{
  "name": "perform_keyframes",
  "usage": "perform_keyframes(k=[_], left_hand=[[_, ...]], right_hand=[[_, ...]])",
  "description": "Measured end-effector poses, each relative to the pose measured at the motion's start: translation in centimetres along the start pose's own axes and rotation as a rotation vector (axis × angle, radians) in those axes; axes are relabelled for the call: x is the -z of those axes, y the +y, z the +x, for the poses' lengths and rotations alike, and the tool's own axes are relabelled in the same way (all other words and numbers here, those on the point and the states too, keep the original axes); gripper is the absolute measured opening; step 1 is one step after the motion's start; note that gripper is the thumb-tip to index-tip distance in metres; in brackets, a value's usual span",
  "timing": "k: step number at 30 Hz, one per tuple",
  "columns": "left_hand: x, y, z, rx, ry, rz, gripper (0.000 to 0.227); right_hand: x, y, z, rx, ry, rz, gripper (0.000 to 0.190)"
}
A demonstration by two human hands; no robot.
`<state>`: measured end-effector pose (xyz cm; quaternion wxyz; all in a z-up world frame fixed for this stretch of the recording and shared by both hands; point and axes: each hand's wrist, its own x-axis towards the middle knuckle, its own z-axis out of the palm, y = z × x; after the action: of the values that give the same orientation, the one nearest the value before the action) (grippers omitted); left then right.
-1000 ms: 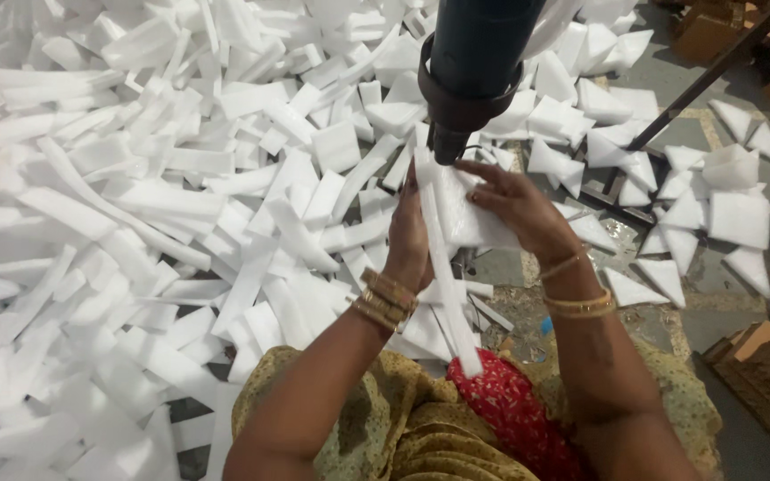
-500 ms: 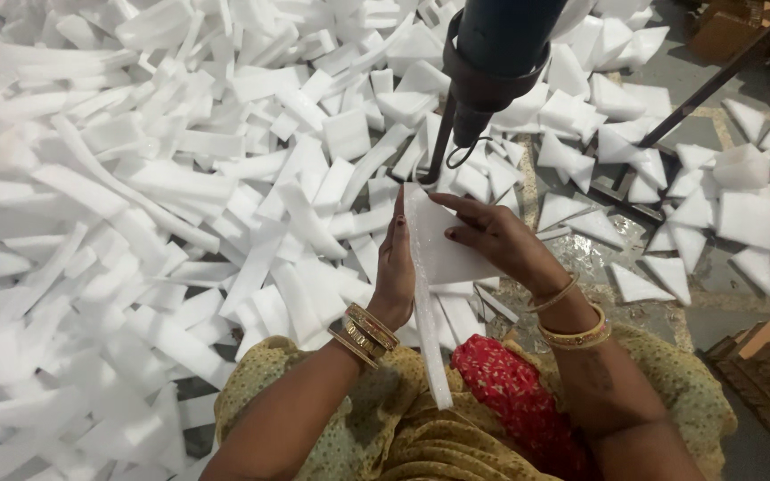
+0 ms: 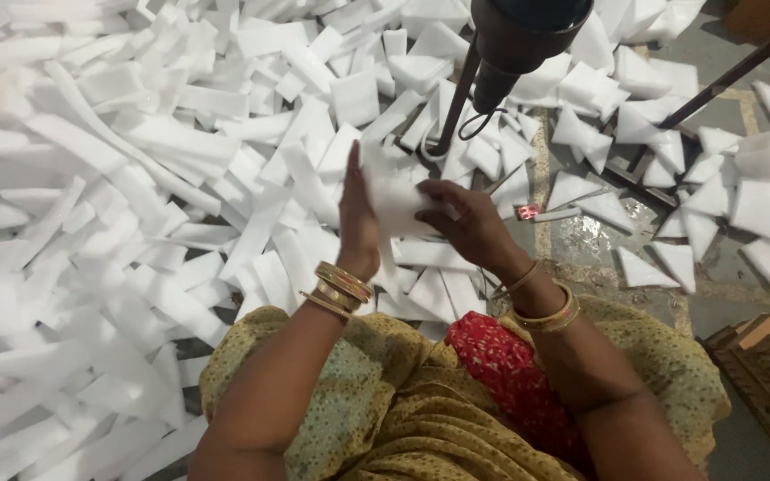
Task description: The person sits on the floor and uses a vertical cutting machine to slice white foam pieces. They pick up individual foam blocks, position them under the machine's blade, and cut them into smaller shapes, which are then discarded into a growing pile.
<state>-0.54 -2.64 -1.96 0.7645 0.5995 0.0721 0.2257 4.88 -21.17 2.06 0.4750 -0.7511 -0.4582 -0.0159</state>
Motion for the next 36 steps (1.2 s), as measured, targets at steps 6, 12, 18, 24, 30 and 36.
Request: perform_keyframes(k=[6, 12, 18, 24, 30, 36], left_hand=[[4.7, 0.5, 2.9, 0.434, -0.008, -0.566, 0.073], [6.9, 3.8, 4.6, 0.294, 0.006, -0.336, 0.072], [8.9, 7.7, 4.2, 0.223, 0.086, -0.122, 0.075], [8.1, 9.2, 2.0, 0.125, 0.001, 0.104, 0.072], [6.5, 9.7, 1.1, 0.008, -0.093, 0.246, 0.070], [6.5, 10.1, 1.9, 0.058, -0.022, 0.493, 0.070]], right_hand=[[-1.3, -1.1, 1.1, 0.388, -0.094, -0.305, 0.027], [-4.1, 3.5, 1.1, 0.357, 0.174, -0.276, 0.032], [-6.7, 20.7, -3.3, -0.442, 0.390, 0.220, 0.030], [-10.3, 31.1, -9.4, -0.884, 0.161, -0.041, 0.027], [-14.3, 32.8, -6.9, -0.875, -0.042, 0.022, 0.047], [-15.8, 33.5, -4.4, -0.814, -0.075, -0.207, 0.062]])
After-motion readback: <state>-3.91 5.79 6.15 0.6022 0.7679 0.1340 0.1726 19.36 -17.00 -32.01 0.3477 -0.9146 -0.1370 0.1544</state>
